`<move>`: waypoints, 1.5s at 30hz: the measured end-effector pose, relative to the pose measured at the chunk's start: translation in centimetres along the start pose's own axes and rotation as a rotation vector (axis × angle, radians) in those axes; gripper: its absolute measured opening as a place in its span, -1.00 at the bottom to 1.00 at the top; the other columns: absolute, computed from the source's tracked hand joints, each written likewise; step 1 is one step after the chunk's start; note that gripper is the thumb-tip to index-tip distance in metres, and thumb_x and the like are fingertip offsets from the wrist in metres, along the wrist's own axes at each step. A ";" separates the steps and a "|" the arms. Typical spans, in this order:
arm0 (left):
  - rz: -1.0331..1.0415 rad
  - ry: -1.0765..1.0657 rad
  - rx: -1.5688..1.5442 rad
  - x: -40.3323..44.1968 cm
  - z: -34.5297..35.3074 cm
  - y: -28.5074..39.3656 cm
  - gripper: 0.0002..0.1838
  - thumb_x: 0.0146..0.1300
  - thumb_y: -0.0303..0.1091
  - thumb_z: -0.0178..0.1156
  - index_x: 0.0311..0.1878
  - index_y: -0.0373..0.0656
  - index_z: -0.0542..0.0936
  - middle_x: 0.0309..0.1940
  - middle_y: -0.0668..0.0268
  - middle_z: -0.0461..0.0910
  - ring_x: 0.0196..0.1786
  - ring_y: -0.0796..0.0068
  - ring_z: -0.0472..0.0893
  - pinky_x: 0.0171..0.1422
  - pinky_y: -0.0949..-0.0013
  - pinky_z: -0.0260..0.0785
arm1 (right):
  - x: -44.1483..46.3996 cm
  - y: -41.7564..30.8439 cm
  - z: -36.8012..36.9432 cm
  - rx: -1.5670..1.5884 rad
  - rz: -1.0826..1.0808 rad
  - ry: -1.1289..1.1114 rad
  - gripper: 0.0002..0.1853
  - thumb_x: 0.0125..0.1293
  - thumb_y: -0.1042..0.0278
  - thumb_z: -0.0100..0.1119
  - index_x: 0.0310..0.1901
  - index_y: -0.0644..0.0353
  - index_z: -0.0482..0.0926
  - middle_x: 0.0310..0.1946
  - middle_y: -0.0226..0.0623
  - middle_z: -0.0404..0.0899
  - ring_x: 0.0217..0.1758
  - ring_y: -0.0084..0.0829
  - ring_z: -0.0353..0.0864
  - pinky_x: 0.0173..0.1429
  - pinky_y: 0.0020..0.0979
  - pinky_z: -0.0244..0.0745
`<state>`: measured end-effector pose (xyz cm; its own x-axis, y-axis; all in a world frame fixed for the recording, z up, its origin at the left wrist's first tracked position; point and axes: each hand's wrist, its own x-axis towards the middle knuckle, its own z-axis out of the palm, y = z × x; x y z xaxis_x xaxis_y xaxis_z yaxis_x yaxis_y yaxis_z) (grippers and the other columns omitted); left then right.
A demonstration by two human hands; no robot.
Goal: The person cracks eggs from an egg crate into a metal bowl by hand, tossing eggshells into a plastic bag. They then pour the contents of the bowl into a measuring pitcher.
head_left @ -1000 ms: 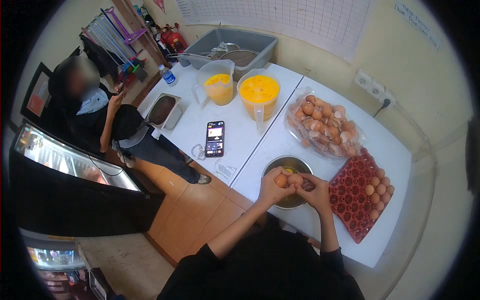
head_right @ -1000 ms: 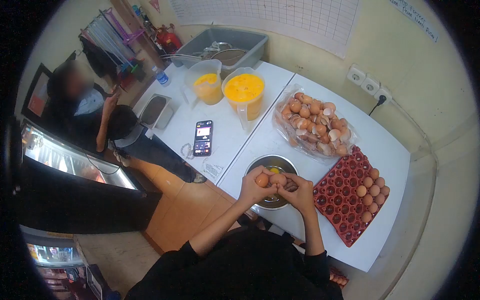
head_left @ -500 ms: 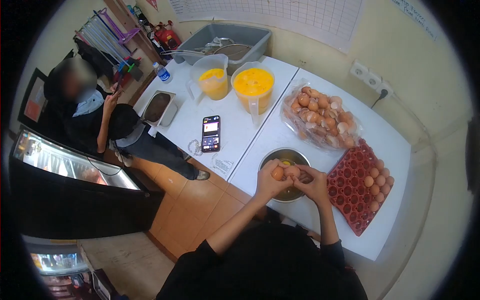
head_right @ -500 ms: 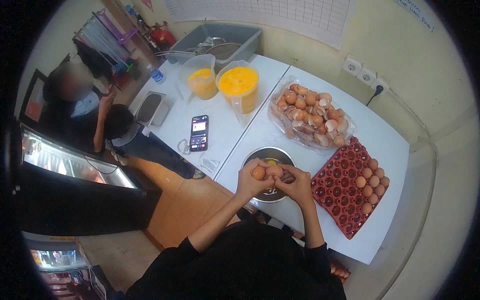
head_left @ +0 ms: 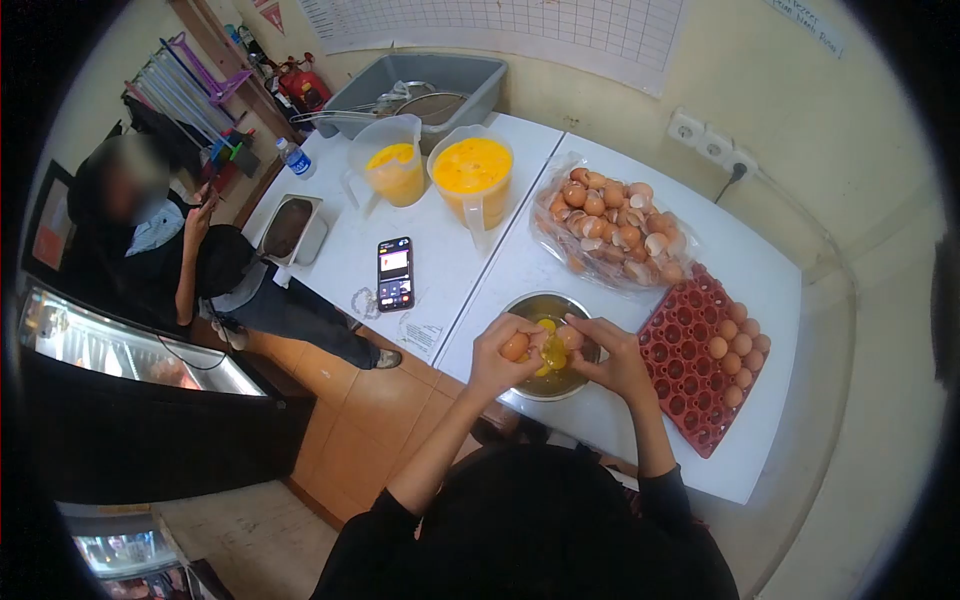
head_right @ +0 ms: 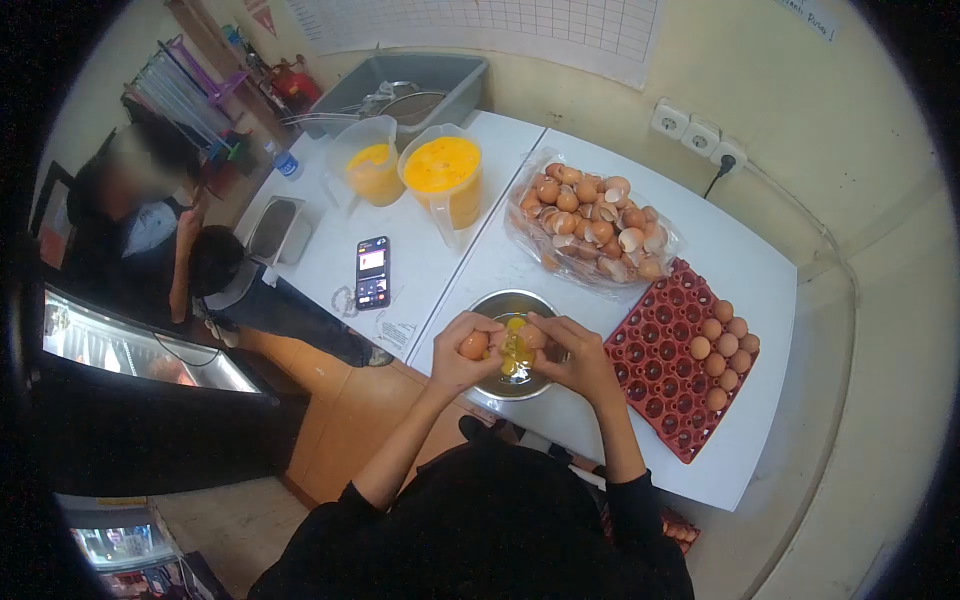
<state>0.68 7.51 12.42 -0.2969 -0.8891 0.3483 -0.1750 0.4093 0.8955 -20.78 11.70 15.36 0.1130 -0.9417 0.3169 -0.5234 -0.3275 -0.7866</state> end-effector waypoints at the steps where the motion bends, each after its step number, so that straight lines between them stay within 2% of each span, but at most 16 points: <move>1: 0.001 -0.003 -0.003 0.2 -0.5 0.2 -0.68 -0.08 -0.58 0.39 -0.17 -0.26 0.64 -0.24 0.19 0.62 -0.12 0.37 0.64 0.01 0.39 0.49 | 0.2 -0.6 -0.4 -0.036 -0.029 -0.026 -0.44 0.01 0.50 0.37 0.16 0.13 0.62 -0.09 -0.15 0.67 -0.12 -0.28 0.72 -0.02 -0.37 0.64; 6: 0.211 -0.101 0.187 1.3 -2.2 2.3 -0.70 0.04 -0.60 0.28 -0.08 -0.26 0.64 -0.15 0.13 0.61 -0.09 0.21 0.67 0.02 0.37 0.52 | 0.6 -2.3 -1.5 -0.301 -0.185 -0.013 -0.47 0.10 0.56 0.28 0.18 0.05 0.60 0.07 -0.23 0.60 0.00 -0.27 0.67 0.04 -0.32 0.63; 9: 0.167 -0.087 0.218 1.1 -2.2 2.1 -0.72 0.10 -0.58 0.30 -0.07 -0.26 0.65 -0.13 0.12 0.61 -0.05 0.20 0.67 0.04 0.36 0.52 | 0.4 -2.5 -1.4 -0.345 -0.267 0.062 -0.48 0.11 0.58 0.25 0.17 0.04 0.61 0.05 -0.25 0.61 -0.02 -0.29 0.67 0.02 -0.31 0.64; 12: 0.036 0.000 0.137 0.5 -1.4 0.9 -0.72 0.12 -0.54 0.34 -0.05 -0.25 0.65 -0.12 0.14 0.61 -0.04 0.23 0.66 0.07 0.35 0.50 | 0.1 -1.7 -0.7 -0.322 -0.096 -0.022 -0.55 0.17 0.55 0.27 0.13 0.08 0.60 -0.03 -0.17 0.61 -0.04 -0.19 0.67 0.03 -0.32 0.63; 13: 0.042 0.001 0.135 0.4 -1.1 0.6 -0.72 0.12 -0.54 0.34 -0.05 -0.25 0.65 -0.12 0.14 0.61 -0.04 0.23 0.66 0.07 0.35 0.50 | 0.0 -1.5 -0.6 -0.190 -0.026 0.024 -0.57 0.20 0.53 0.27 0.14 0.13 0.59 -0.01 -0.16 0.62 -0.02 -0.23 0.67 0.03 -0.34 0.63; 15: -0.191 0.079 -0.047 -0.3 -0.6 0.2 -0.70 0.12 -0.52 0.37 -0.04 -0.25 0.66 -0.11 0.17 0.61 -0.03 0.27 0.65 0.10 0.35 0.47 | -0.2 -0.8 0.1 -0.059 0.048 0.067 -0.58 0.23 0.52 0.27 0.15 0.18 0.57 0.01 -0.15 0.62 -0.01 -0.28 0.67 0.03 -0.36 0.62; 17: -0.188 0.075 -0.094 -0.3 -0.1 0.4 -0.69 0.11 -0.51 0.39 -0.04 -0.24 0.66 -0.13 0.17 0.61 -0.03 0.30 0.64 0.11 0.36 0.45 | -0.3 0.6 1.4 0.307 0.353 0.092 -0.52 0.25 0.48 0.30 0.21 0.27 0.51 0.06 -0.16 0.61 0.04 -0.36 0.65 0.11 -0.38 0.58; 18: -0.187 0.073 -0.138 -0.3 0.2 0.6 -0.68 0.10 -0.50 0.41 -0.04 -0.24 0.67 -0.14 0.18 0.61 -0.04 0.32 0.63 0.12 0.37 0.44 | -0.5 1.3 2.1 0.303 0.352 0.096 -0.52 0.25 0.48 0.30 0.21 0.27 0.51 0.06 -0.16 0.61 0.04 -0.36 0.65 0.11 -0.38 0.58; 20: -0.127 0.062 -0.106 0.0 0.6 1.1 -0.65 0.09 -0.51 0.43 -0.02 -0.23 0.67 -0.12 0.20 0.61 -0.02 0.34 0.61 0.14 0.37 0.43 | -0.6 2.2 3.2 0.698 0.383 0.040 -0.47 0.27 0.45 0.30 0.27 0.29 0.45 0.07 -0.18 0.60 0.11 -0.41 0.61 0.23 -0.37 0.49; 24: -0.087 0.055 -0.073 0.6 1.7 1.9 -0.66 0.06 -0.52 0.46 -0.05 -0.22 0.68 -0.12 0.22 0.60 -0.01 0.34 0.58 0.17 0.35 0.41 | 0.3 0.5 2.7 0.906 0.519 0.005 -0.47 0.28 0.44 0.32 0.28 0.28 0.44 0.05 -0.22 0.61 0.13 -0.40 0.59 0.31 -0.36 0.42; 29: -0.151 0.011 -0.124 1.5 2.5 2.2 -0.64 0.04 -0.52 0.47 -0.04 -0.22 0.67 -0.07 0.22 0.61 -0.01 0.32 0.59 0.16 0.36 0.42 | 0.9 1.2 2.3 0.814 0.519 -0.013 -0.53 0.29 0.35 0.37 0.20 0.27 0.51 0.01 -0.22 0.63 0.11 -0.44 0.59 0.28 -0.40 0.44; 33: -0.079 0.066 -0.078 2.6 2.7 2.6 -0.62 0.04 -0.51 0.48 -0.03 -0.20 0.67 -0.10 0.22 0.60 0.00 0.31 0.59 0.18 0.34 0.42 | 3.8 3.8 0.4 0.782 0.527 0.033 -0.57 0.27 0.31 0.40 0.13 0.27 0.56 0.00 -0.25 0.65 0.12 -0.48 0.58 0.23 -0.40 0.47; 35: -0.073 0.151 -0.015 3.2 2.8 2.9 -0.66 0.04 -0.48 0.48 -0.07 -0.19 0.67 -0.15 0.24 0.58 -0.01 0.32 0.58 0.16 0.34 0.41 | 7.3 3.4 -1.1 0.172 0.256 0.295 -0.56 0.21 0.30 0.44 0.09 0.26 0.58 -0.05 -0.22 0.65 0.05 -0.36 0.63 0.13 -0.36 0.53; 37: -0.078 0.162 -0.020 3.2 2.9 2.4 -0.67 0.03 -0.47 0.49 -0.10 -0.18 0.67 -0.18 0.24 0.57 -0.04 0.30 0.58 0.13 0.35 0.42 | 10.8 3.9 -2.3 -0.144 0.023 0.462 -0.52 0.12 0.33 0.43 0.08 0.24 0.57 -0.02 -0.13 0.59 0.03 -0.13 0.60 0.13 -0.25 0.51; 40: -0.109 0.184 -0.024 2.7 3.1 1.3 -0.72 0.04 -0.47 0.49 -0.16 -0.16 0.67 -0.20 0.24 0.57 -0.07 0.29 0.58 0.08 0.35 0.42 | 14.0 6.9 -3.0 -0.447 -0.127 0.402 -0.45 0.09 0.37 0.37 0.17 0.22 0.53 0.12 0.00 0.49 0.21 0.01 0.49 0.28 -0.13 0.40; 45: -0.193 0.220 -0.036 1.6 2.9 -0.1 -0.81 0.11 -0.47 0.45 -0.21 -0.21 0.65 -0.23 0.25 0.60 -0.10 0.35 0.59 0.07 0.36 0.42 | 13.5 9.7 -2.0 -0.583 -0.051 0.384 -0.47 0.10 0.35 0.33 0.17 0.19 0.53 0.22 -0.03 0.41 0.30 0.00 0.39 0.34 -0.03 0.30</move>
<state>-2.50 6.65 12.03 -0.0499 -0.9746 0.2184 -0.1740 0.2239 0.9590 -25.98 -4.02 13.05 -0.1005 -0.7973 0.5952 -0.9051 -0.1751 -0.3874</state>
